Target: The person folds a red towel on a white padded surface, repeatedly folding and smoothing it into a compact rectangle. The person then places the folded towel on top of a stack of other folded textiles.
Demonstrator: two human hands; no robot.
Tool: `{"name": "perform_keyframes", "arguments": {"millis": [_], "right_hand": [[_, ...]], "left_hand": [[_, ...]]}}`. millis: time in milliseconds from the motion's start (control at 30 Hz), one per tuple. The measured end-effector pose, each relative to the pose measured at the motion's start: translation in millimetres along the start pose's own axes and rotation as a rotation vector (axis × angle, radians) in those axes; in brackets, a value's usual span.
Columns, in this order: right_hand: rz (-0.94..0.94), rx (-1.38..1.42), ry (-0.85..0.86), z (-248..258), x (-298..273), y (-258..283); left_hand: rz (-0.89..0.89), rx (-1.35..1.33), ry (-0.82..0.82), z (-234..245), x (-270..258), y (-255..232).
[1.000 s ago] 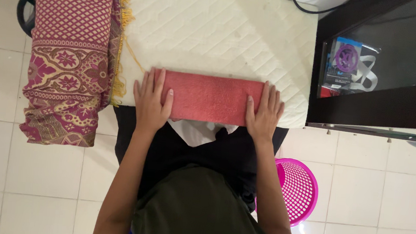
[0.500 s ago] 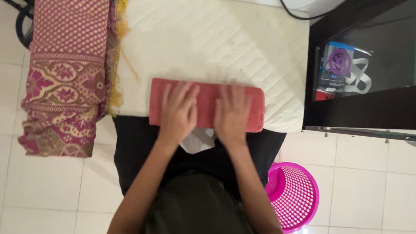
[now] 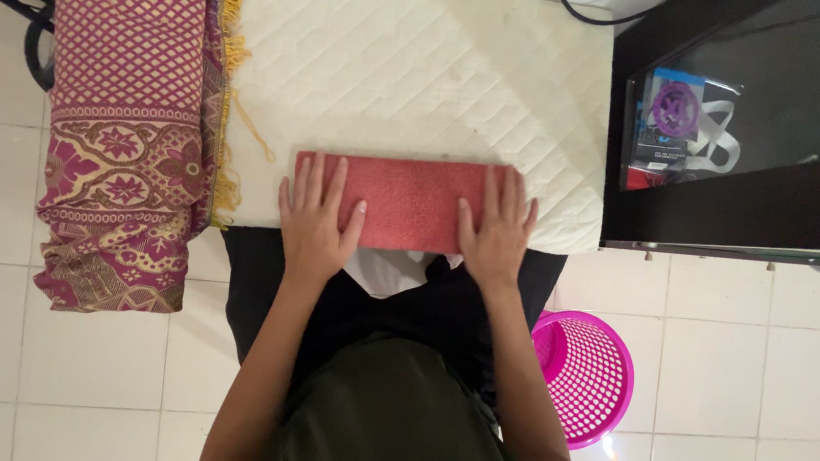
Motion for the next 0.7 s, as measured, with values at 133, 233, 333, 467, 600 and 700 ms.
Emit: {"name": "perform_keyframes", "arguments": {"millis": [133, 233, 333, 467, 600, 700], "right_hand": [[-0.215, 0.259, -0.127, 18, -10, -41], [-0.303, 0.385, -0.162, 20, -16, -63], [-0.320, 0.433, -0.153, 15, -14, -73], [-0.511, 0.369, 0.018, -4, -3, -91], [-0.652, 0.541, 0.212, -12, -1, -101], [-0.634, 0.756, 0.242, -12, -6, -94]], "left_hand": [[0.264, -0.158, -0.030, 6, -9, 26], [0.566, -0.332, 0.051, -3, -21, 47], [0.689, -0.380, 0.122, -6, -22, 57], [0.786, -0.205, 0.435, -17, -16, 76], [0.719, -0.194, 0.561, -25, -11, 79], [0.608, -0.259, 0.425, -22, -10, 72]]}}
Point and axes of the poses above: each hand's wrist, its own x-axis towards the middle knuckle, its own z-axis out of the back of the hand, y = z × x, the point moved 10 cm from there along x, towards the middle knuckle, and after that the axes turned 11 degrees about x, right-handed, at the moved point
